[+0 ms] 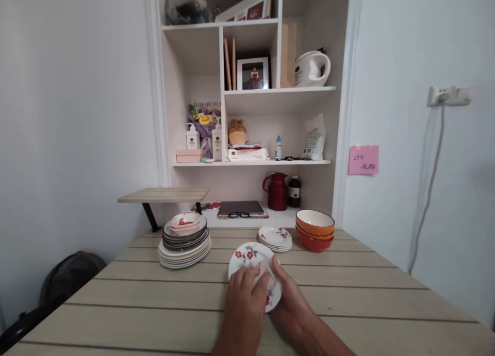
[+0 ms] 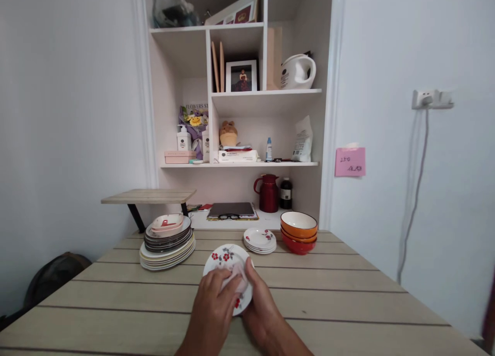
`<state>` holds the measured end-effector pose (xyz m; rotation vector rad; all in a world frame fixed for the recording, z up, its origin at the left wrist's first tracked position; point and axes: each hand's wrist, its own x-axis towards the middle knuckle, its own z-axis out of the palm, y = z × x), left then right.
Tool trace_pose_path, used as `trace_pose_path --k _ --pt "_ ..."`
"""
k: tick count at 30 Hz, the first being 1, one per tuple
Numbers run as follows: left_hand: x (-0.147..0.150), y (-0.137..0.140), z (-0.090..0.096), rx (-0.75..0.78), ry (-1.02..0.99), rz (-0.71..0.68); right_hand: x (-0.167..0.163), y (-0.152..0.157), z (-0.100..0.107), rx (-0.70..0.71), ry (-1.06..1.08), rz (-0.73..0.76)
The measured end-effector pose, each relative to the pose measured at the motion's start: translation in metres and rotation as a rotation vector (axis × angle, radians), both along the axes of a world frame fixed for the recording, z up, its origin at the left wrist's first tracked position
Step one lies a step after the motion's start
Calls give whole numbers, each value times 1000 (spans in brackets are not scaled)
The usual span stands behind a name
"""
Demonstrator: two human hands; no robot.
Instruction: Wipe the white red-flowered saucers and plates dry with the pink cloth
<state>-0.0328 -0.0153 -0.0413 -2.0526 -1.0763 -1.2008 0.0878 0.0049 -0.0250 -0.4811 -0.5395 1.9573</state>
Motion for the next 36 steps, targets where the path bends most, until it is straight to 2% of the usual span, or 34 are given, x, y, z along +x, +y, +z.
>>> trace_pose_path --k 3,9,12,16,21,27,30,34,36 --pt "-1 3 2 14 13 -16 -3 0 -1 32 13 12" --pt "-13 14 7 -15 -62 283 -13 -5 -2 34 -35 -8" --pt "-16 14 8 -50 -68 350 -14 -5 -1 15 -43 -40" --pt "-12 11 5 -76 -58 329 -7 -1 1 -20 -38 -91" --pt "-6 6 0 -77 -37 167 2 2 5 -45 -54 -151" --pt "-3 5 -4 -44 39 55 0 0 2 -35 -66 -57" --pt "-6 10 -2 -27 44 111 -6 -1 -1 0 -13 -58" --pt "-14 15 3 -45 -39 326 -13 -2 -2 -24 -2 -68" --pt "-16 16 5 -53 -54 369 -14 -2 -2 -28 21 -84"
